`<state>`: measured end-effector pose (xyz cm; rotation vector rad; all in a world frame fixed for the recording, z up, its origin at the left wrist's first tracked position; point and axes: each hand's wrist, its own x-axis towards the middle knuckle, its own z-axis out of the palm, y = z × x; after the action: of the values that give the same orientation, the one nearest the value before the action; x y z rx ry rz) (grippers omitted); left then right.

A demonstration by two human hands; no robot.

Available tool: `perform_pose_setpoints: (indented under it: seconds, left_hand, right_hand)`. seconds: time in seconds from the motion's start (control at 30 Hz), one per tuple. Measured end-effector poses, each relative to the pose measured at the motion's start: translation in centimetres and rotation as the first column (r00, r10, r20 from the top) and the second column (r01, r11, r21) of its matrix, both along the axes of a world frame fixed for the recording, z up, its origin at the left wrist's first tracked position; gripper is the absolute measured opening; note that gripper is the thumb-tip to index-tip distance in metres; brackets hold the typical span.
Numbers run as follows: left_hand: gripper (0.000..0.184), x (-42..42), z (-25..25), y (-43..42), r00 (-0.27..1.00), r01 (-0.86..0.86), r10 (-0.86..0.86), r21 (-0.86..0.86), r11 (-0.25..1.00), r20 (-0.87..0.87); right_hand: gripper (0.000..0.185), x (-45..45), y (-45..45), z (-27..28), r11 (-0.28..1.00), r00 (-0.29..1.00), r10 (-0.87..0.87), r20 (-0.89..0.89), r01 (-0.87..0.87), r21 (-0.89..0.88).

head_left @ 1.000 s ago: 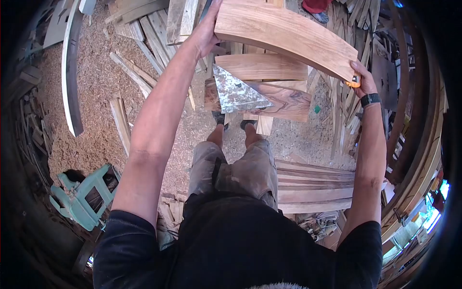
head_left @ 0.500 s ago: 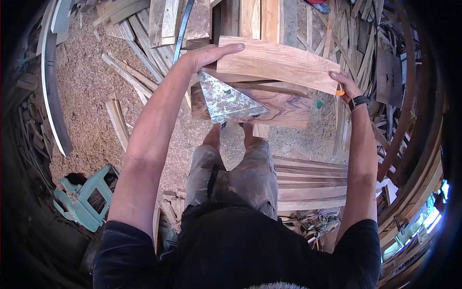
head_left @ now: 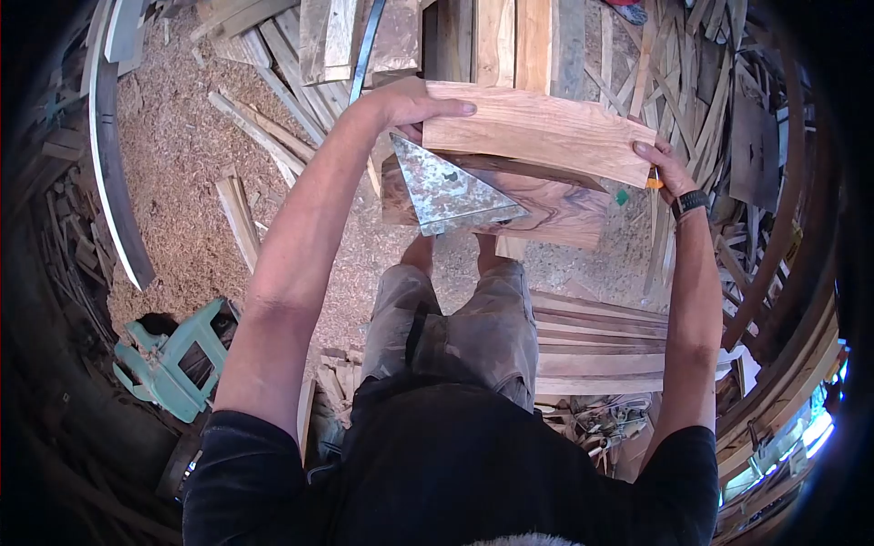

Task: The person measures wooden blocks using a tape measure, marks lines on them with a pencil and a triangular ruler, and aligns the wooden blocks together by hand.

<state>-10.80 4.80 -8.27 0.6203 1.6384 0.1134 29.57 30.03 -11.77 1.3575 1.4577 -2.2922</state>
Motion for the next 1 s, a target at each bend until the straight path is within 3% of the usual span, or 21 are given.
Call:
perform_pose_setpoints:
  seconds: [0.07, 0.17, 0.2, 0.23, 0.27, 0.3, 0.33, 0.37, 0.4, 0.43, 0.47, 0.5, 0.57, 0.63, 0.7, 0.73, 0.8, 1.0]
  left_hand:
    - [0.098, 0.2, 0.1, -0.5, 0.998, -0.06, 0.059, 0.131, 0.99, 0.013]
    - [0.095, 0.0, 1.1, -0.9, 0.994, -0.089, 0.081, 0.133, 0.987, 0.068]
    - [0.095, -0.2, 1.2, -1.1, 0.994, -0.091, 0.082, 0.134, 0.987, 0.069]
    - [0.083, -0.5, 1.3, -1.4, 0.998, -0.059, 0.059, 0.158, 0.986, 0.004]
    - [0.072, -0.7, 1.5, -1.8, 0.997, -0.026, 0.038, 0.177, 0.984, -0.061]
    - [0.072, -0.7, 1.2, -2.6, 0.997, -0.029, 0.041, 0.178, 0.984, -0.063]
    - [0.062, -0.5, 0.9, -3.7, 0.975, -0.075, 0.147, 0.377, 0.923, -0.166]
    - [0.053, -0.3, 0.7, -4.8, 0.932, -0.093, 0.27, 0.562, 0.822, -0.242]
    - [0.053, 0.1, 1.5, -5.3, 0.929, -0.096, 0.277, 0.563, 0.821, -0.244]
    - [0.054, 0.8, 2.7, -5.5, 0.865, -0.163, 0.408, 0.605, 0.78, -0.293]
    - [0.056, 2.1, 3.7, -5.9, 0.782, -0.22, 0.529, 0.648, 0.729, -0.329]
    - [0.048, 3.9, 4.0, -6.3, 0.789, -0.326, 0.588, 0.69, 0.646, -0.178]
    - [0.04, 7.5, 6.5, -6.8, 0.886, -0.426, 0.456, 0.543, 0.723, 0.088]
    - [0.03, 11.8, 6.9, -7.5, 0.866, -0.5, 0.401, 0.515, 0.697, 0.299]
    - [0.027, 15.0, 6.4, -8.4, 0.835, -0.544, 0.38, 0.495, 0.678, 0.397]
    - [0.025, 15.9, 6.1, -8.8, 0.797, -0.584, 0.358, 0.47, 0.662, 0.486]
    - [0.024, 16.4, 5.7, -9.6, 0.778, -0.615, 0.409, 0.443, 0.652, 0.477]
    - [0.02, 15.1, 4.7, -10.2, 0.681, -0.715, 0.492, 0.348, 0.606, 0.542]
  right_hand:
    - [0.077, -0.2, -0.5, 0.5, 0.999, 1.0, -0.001, 0.011, 0.0, 0.036]
    - [0.079, -0.1, -0.7, 1.0, 0.993, 0.998, -0.024, 0.052, 0.018, 0.115]
    - [0.076, 0.4, -0.3, 0.6, 0.973, 0.986, -0.133, 0.095, 0.112, 0.201]
    - [0.073, 0.7, 0.2, 0.5, 0.936, 0.962, -0.244, 0.125, 0.199, 0.29]
    - [0.073, 1.6, 0.6, 0.7, 0.937, 0.963, -0.24, 0.125, 0.196, 0.29]
    - [0.069, 2.7, 0.6, 1.3, 0.869, 0.921, -0.385, 0.066, 0.337, 0.362]
    - [0.066, 3.0, 0.0, 2.3, 0.775, 0.856, -0.516, -0.005, 0.47, 0.422]
    - [0.066, 3.3, -1.0, 3.2, 0.778, 0.859, -0.512, -0.006, 0.467, 0.421]
    - [0.064, 2.2, -2.9, 5.2, 0.748, 0.83, -0.537, -0.148, 0.55, 0.372]
    - [0.063, 0.9, -5.0, 7.2, 0.717, 0.78, -0.559, -0.282, 0.625, 0.309]
    - [0.068, -0.6, -7.3, 8.9, 0.769, 0.866, -0.423, -0.266, 0.499, 0.4]
    - [0.073, -2.3, -9.7, 10.5, 0.796, 0.931, -0.279, -0.236, 0.362, 0.486]
    - [0.081, -5.7, -14.3, 13.1, 0.819, 0.987, -0.021, -0.16, 0.109, 0.563]
    - [0.087, -7.8, -17.8, 13.6, 0.637, 0.96, 0.271, 0.072, -0.234, 0.735]
    - [0.094, -9.1, -20.2, 13.1, 0.528, 0.892, 0.452, 0.017, -0.282, 0.801]
    - [0.094, -9.8, -20.9, 13.2, 0.525, 0.892, 0.452, 0.022, -0.285, 0.802]
    - [0.101, -10.9, -21.8, 13.2, 0.432, 0.81, 0.585, 0.053, -0.366, 0.825]
    - [0.102, -13.4, -21.4, 13.2, 0.359, 0.73, 0.668, 0.147, -0.488, 0.796]
